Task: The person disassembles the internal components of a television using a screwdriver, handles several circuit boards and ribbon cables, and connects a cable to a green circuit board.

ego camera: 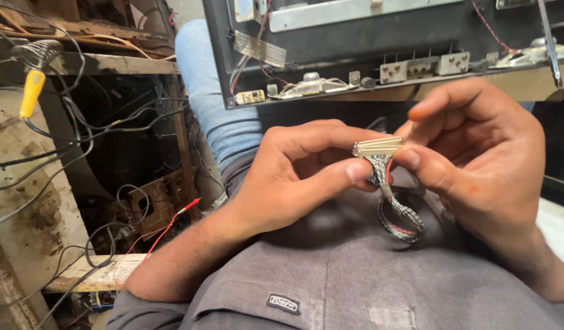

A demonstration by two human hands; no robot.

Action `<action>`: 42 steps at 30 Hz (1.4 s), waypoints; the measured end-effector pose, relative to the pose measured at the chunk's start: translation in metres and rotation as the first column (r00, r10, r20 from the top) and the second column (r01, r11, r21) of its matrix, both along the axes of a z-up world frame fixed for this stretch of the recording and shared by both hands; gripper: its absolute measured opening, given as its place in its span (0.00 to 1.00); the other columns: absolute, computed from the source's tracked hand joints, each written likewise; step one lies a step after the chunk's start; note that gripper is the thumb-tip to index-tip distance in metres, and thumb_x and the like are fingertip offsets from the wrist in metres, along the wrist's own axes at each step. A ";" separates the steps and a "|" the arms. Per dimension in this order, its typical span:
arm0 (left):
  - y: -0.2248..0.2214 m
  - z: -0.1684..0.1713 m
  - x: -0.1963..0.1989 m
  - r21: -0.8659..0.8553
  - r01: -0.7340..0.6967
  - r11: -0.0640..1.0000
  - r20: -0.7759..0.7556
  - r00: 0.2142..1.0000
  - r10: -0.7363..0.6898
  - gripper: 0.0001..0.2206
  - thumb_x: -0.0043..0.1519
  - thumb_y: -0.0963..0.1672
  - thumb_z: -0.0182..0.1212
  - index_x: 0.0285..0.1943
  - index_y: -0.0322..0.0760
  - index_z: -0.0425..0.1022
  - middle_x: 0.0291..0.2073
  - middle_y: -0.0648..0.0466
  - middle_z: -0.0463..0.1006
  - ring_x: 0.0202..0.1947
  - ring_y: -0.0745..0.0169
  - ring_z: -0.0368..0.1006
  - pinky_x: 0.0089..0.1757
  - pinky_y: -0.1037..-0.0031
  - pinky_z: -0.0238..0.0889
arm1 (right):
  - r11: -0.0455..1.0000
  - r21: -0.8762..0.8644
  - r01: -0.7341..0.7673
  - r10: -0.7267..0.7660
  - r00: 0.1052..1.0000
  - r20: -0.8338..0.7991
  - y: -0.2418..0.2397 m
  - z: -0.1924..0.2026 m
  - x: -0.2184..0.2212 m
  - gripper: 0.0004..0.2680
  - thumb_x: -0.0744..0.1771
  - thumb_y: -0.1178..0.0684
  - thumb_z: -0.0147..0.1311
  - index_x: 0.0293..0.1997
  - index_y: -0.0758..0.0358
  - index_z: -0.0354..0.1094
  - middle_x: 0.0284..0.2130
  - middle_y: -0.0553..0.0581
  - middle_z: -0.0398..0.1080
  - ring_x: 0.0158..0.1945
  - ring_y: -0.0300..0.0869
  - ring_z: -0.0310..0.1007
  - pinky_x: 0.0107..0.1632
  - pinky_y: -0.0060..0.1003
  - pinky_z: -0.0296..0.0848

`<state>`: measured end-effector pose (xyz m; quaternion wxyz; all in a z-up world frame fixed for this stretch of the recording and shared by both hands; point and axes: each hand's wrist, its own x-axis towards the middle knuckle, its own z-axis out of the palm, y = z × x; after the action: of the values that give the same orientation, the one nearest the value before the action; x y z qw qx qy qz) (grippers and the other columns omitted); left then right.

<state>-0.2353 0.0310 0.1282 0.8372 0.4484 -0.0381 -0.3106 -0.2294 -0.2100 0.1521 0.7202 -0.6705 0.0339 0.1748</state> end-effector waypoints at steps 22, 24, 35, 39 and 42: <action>0.006 0.004 0.005 -0.077 0.154 0.985 -0.028 0.987 -0.156 0.11 0.74 0.39 0.57 0.63 0.26 0.76 0.51 0.45 0.81 0.52 0.63 0.79 0.55 0.74 0.75 | 0.989 0.129 -0.075 0.077 0.997 -0.011 -0.015 -0.016 -0.011 0.12 0.64 0.53 0.70 0.44 0.68 0.74 0.35 0.60 0.76 0.38 0.37 0.76 0.41 0.26 0.76; 0.008 0.007 0.007 0.013 0.183 0.983 0.015 0.983 -0.183 0.12 0.73 0.40 0.57 0.64 0.28 0.76 0.48 0.45 0.82 0.51 0.64 0.77 0.54 0.75 0.72 | 0.989 0.133 -0.066 0.066 0.998 -0.001 -0.013 -0.016 -0.010 0.12 0.63 0.53 0.70 0.45 0.68 0.73 0.35 0.60 0.76 0.38 0.37 0.76 0.42 0.26 0.76; 0.005 0.001 -0.007 -0.022 0.008 1.000 -0.029 1.000 -0.009 0.11 0.74 0.37 0.60 0.62 0.27 0.66 0.46 0.46 0.82 0.47 0.69 0.81 0.50 0.77 0.78 | 0.970 0.244 -0.017 0.037 0.996 -0.081 -0.010 -0.019 -0.009 0.09 0.63 0.59 0.69 0.41 0.69 0.73 0.31 0.64 0.75 0.34 0.41 0.79 0.37 0.30 0.80; 0.008 0.001 -0.008 0.011 0.012 1.000 0.077 0.997 -0.013 0.08 0.76 0.36 0.60 0.60 0.27 0.67 0.48 0.43 0.83 0.48 0.69 0.81 0.51 0.79 0.77 | 0.957 0.283 -0.066 0.090 0.993 -0.074 -0.013 -0.021 -0.007 0.08 0.64 0.59 0.68 0.41 0.68 0.73 0.34 0.64 0.75 0.38 0.41 0.79 0.41 0.31 0.80; 0.009 -0.001 -0.006 0.093 0.010 0.996 0.178 0.984 -0.026 0.09 0.75 0.36 0.60 0.60 0.27 0.66 0.47 0.43 0.83 0.49 0.68 0.82 0.50 0.81 0.77 | 0.960 0.279 -0.038 0.070 0.992 -0.106 -0.014 -0.024 -0.006 0.07 0.63 0.60 0.68 0.39 0.67 0.73 0.34 0.66 0.76 0.36 0.42 0.78 0.38 0.30 0.79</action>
<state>-0.2413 0.0404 0.1270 0.8062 0.5119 -0.1028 -0.2782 -0.2356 -0.2244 0.1280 0.7985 -0.5530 0.0322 0.2358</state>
